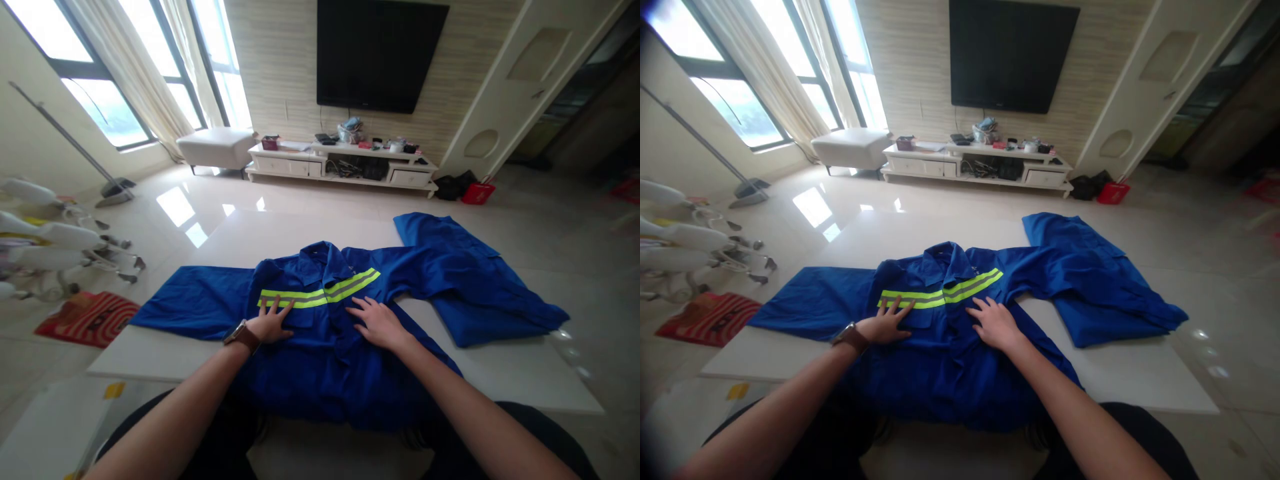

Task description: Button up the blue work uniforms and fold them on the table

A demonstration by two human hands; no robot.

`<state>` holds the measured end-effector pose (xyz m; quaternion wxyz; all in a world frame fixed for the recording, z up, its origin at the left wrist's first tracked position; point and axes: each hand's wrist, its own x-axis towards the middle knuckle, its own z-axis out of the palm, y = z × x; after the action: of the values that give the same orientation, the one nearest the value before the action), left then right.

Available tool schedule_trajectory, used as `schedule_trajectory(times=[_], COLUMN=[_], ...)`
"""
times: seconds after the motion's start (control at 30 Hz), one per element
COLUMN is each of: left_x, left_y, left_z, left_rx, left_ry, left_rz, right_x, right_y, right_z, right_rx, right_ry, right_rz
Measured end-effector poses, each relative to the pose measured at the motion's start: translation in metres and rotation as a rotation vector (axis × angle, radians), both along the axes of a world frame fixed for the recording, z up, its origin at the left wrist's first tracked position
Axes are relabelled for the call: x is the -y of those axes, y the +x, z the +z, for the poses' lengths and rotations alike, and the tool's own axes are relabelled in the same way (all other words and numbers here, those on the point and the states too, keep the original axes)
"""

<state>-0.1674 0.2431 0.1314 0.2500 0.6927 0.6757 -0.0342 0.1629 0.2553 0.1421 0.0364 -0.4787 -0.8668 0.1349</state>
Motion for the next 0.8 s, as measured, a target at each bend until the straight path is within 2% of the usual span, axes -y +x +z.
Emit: schedule_trajectory(times=[0.07,0.13,0.27,0.37,0.47,0.6,0.7,0.8], left_x=[0.005,0.002,-0.026,-0.061,-0.098,-0.131,-0.124,-0.081], left_y=[-0.009,-0.014,-0.029,-0.045,-0.058,-0.057,-0.035,-0.008], left_z=[-0.012,-0.017,-0.017,-0.018,-0.019,-0.016,-0.010,0.000], left_rx=[-0.012,-0.026,-0.033,-0.014,-0.021,-0.086,-0.049,0.025], left_ry=[-0.090,-0.118,-0.079,0.012,0.152,0.385,0.392,0.303], left_rz=[-0.008,0.001,-0.011,-0.023,0.003,0.071,0.087,0.018], right_x=[-0.001,-0.003,-0.018,-0.046,-0.085,-0.137,-0.152,-0.132], right_y=[0.004,0.005,-0.004,-0.020,-0.045,-0.080,-0.091,-0.069], right_z=[-0.008,-0.014,-0.022,-0.027,-0.032,-0.029,-0.020,-0.012], right_rx=[0.084,0.114,0.138,0.145,0.147,0.095,0.046,0.001], right_ry=[-0.054,-0.059,-0.054,-0.034,-0.011,0.061,0.103,0.149], right_rz=[-0.013,-0.018,-0.033,-0.088,-0.137,-0.206,-0.227,-0.159])
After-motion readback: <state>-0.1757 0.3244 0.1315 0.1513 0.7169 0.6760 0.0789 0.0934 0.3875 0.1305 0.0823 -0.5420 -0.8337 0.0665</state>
